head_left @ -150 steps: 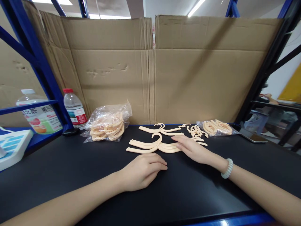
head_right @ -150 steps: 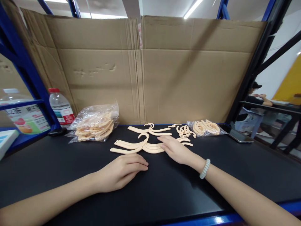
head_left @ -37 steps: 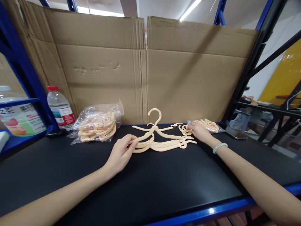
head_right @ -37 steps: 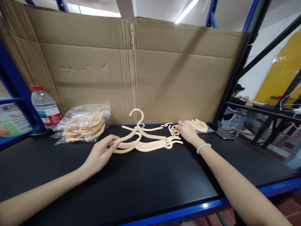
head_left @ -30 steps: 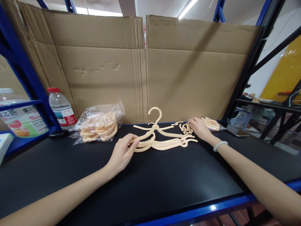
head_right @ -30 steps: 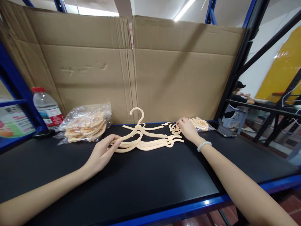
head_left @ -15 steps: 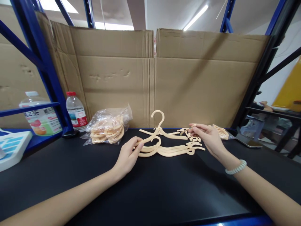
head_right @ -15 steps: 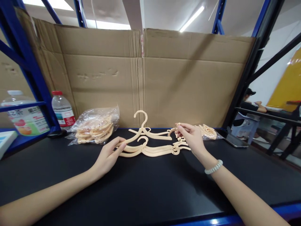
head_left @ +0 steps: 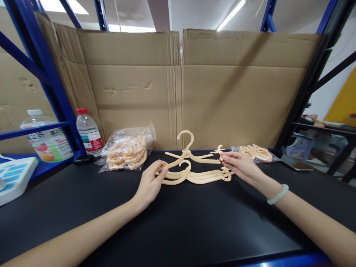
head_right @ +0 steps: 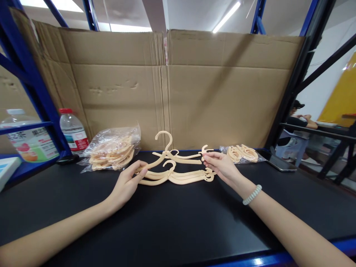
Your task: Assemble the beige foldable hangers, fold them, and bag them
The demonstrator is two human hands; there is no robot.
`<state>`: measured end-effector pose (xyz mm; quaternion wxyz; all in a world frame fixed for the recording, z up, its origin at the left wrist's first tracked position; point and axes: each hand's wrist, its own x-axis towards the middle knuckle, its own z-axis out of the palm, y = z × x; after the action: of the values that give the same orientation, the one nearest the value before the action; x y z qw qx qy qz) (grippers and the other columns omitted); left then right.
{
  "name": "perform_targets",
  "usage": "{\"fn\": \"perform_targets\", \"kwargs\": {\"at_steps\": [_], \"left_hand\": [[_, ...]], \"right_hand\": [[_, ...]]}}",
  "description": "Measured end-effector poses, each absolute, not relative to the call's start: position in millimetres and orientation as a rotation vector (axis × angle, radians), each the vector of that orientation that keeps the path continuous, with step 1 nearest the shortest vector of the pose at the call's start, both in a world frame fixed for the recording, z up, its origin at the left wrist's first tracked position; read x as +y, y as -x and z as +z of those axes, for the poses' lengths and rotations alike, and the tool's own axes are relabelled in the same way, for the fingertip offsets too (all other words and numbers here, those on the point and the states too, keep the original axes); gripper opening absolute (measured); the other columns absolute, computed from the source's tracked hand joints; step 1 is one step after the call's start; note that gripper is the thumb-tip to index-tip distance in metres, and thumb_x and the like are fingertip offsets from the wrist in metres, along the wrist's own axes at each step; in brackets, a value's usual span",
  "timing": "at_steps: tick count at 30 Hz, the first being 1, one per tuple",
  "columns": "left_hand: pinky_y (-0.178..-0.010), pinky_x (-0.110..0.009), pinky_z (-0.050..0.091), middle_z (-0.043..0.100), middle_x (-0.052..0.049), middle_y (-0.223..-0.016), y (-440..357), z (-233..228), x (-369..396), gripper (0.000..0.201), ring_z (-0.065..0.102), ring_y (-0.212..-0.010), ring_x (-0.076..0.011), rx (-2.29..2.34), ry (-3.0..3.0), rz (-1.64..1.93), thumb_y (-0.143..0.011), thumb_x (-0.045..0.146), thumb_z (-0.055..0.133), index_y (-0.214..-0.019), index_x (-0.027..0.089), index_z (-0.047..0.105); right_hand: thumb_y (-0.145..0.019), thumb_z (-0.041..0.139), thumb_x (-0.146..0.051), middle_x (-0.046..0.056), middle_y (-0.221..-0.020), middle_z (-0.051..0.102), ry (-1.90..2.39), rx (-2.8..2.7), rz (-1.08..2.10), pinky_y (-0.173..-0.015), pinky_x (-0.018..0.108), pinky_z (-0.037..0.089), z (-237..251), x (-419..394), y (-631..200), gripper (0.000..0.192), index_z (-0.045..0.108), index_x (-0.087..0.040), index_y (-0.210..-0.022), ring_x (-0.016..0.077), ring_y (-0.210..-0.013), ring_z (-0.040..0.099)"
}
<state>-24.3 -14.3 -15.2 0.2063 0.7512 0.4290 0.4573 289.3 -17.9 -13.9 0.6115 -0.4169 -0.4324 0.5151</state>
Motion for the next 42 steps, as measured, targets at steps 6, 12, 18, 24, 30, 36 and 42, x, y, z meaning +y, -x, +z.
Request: {"fn": "perform_targets", "kwargs": {"at_steps": [6, 12, 18, 24, 30, 36, 42], "left_hand": [[-0.073, -0.028, 0.039, 0.059, -0.001, -0.08, 24.5, -15.2, -13.4, 0.021, 0.055, -0.078, -0.019, 1.228, -2.102, 1.28, -0.085, 0.038, 0.047, -0.085, 0.019, 0.056], [-0.072, -0.029, 0.041, 0.059, -0.001, -0.08, 24.7, -15.8, -12.7, 0.022, 0.056, -0.077, -0.0192, 1.229, -2.105, 1.291, -0.085, 0.038, 0.046, -0.085, 0.019, 0.056], [-0.071, -0.029, 0.041, 0.059, -0.001, -0.08, 24.6, -16.0, -13.6, 0.021, 0.055, -0.076, -0.0192, 1.227, -2.118, 1.287, -0.084, 0.038, 0.046, -0.085, 0.019, 0.056], [-0.07, -0.028, 0.042, 0.06, -0.001, -0.079, 24.5, -14.6, -14.5, 0.02, 0.056, -0.075, -0.019, 1.231, -2.125, 1.307, -0.084, 0.037, 0.047, -0.084, 0.019, 0.056], [-0.07, -0.028, 0.043, 0.061, -0.001, -0.079, 24.9, -15.6, -14.3, 0.02, 0.057, -0.075, -0.0187, 1.229, -2.147, 1.321, -0.084, 0.036, 0.047, -0.084, 0.019, 0.057], [-0.07, -0.028, 0.043, 0.061, -0.001, -0.08, 25.4, -16.5, -13.7, 0.019, 0.057, -0.077, -0.019, 1.234, -2.164, 1.322, -0.084, 0.035, 0.047, -0.085, 0.019, 0.057], [-0.07, -0.028, 0.044, 0.062, -0.002, -0.08, 24.8, -16.3, -13.6, 0.019, 0.058, -0.077, -0.0193, 1.227, -2.183, 1.32, -0.084, 0.035, 0.047, -0.085, 0.02, 0.058]], "right_hand": [[-0.051, 0.089, -0.025, -0.003, -0.064, 0.064, 0.927, -1.022, 1.079, -0.055, 0.018, 0.047, -13.8, -19.0, -288.2, 0.043, 0.05, -0.019, -0.068, 0.0087, -0.06, 0.058], [-0.056, 0.087, -0.024, -0.001, -0.076, 0.066, 0.905, -1.023, 1.197, -0.068, 0.021, 0.05, -12.8, -19.1, -292.3, 0.046, 0.063, -0.02, -0.095, 0.0099, -0.072, 0.06], [-0.065, 0.082, -0.028, 0.0, -0.078, 0.063, 0.89, -1.097, 1.32, -0.067, 0.019, 0.048, -9.1, -21.8, -293.2, 0.023, 0.065, -0.017, -0.077, 0.0095, -0.074, 0.058], [-0.068, 0.08, -0.026, 0.003, -0.083, 0.067, 0.939, -1.073, 1.384, -0.066, 0.02, 0.051, -8.3, -22.5, -291.5, 0.02, 0.065, -0.017, -0.078, 0.0113, -0.076, 0.061], [-0.072, 0.076, -0.022, 0.007, -0.084, 0.07, 0.944, -1.038, 1.528, -0.072, 0.028, 0.055, -9.4, -23.1, -292.3, 0.015, 0.062, -0.016, -0.074, 0.0171, -0.079, 0.067], [-0.076, 0.071, -0.02, 0.012, -0.082, 0.071, 0.949, -1.082, 1.621, -0.075, 0.031, 0.056, -10.0, -25.3, -292.4, 0.016, 0.056, -0.015, -0.074, 0.0213, -0.08, 0.07], [-0.077, 0.069, -0.015, 0.011, -0.077, 0.07, 0.977, -1.06, 1.659, -0.069, 0.027, 0.057, -6.7, -25.5, -292.9, 0.013, 0.055, -0.015, -0.077, 0.0175, -0.07, 0.07]]}}
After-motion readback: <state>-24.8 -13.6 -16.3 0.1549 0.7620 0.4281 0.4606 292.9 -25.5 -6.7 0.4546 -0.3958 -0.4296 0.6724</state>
